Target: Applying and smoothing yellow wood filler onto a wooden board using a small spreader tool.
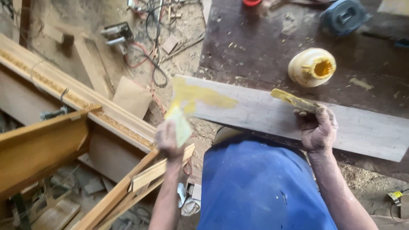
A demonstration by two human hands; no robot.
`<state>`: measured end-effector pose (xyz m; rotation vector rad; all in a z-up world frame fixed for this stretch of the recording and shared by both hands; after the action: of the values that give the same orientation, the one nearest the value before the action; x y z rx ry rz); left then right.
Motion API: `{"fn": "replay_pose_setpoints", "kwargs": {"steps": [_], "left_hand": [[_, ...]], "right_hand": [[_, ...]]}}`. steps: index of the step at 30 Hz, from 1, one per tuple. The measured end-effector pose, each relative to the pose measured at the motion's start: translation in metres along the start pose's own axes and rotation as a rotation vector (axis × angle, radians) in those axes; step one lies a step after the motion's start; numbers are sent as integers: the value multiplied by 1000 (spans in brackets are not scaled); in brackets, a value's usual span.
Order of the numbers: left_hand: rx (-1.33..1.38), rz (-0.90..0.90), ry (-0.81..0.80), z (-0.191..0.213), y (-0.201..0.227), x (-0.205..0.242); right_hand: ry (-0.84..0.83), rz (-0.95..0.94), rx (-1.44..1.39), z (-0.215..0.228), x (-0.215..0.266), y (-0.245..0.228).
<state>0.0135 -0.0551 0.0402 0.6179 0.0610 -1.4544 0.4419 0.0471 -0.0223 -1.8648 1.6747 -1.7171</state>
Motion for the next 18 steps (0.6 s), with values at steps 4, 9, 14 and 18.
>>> {"fn": "replay_pose_setpoints", "kwargs": {"steps": [4, 9, 14, 18], "left_hand": [[-60, -57, 1, -16, 34, 9], [-112, -40, 5, -29, 8, 25], [28, -24, 4, -14, 22, 20], [-61, -19, 41, -50, -23, 38]], "right_hand": [[88, -23, -12, -6, 4, -4], [16, -14, 24, -10, 5, -6], [33, -12, 2, -10, 9, -10], [37, -22, -10, -12, 11, -10]]}}
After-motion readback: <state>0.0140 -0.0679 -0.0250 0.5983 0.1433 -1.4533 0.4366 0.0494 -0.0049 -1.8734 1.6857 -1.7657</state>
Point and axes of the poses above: each hand's wrist, its own x-axis away from the middle knuckle, its own z-axis out of the back of the hand, y = z × x, the point moved 1 cm from there along -x, towards the middle knuckle, and after that the axes turned 8 degrees about x, right-handed, at the moved point
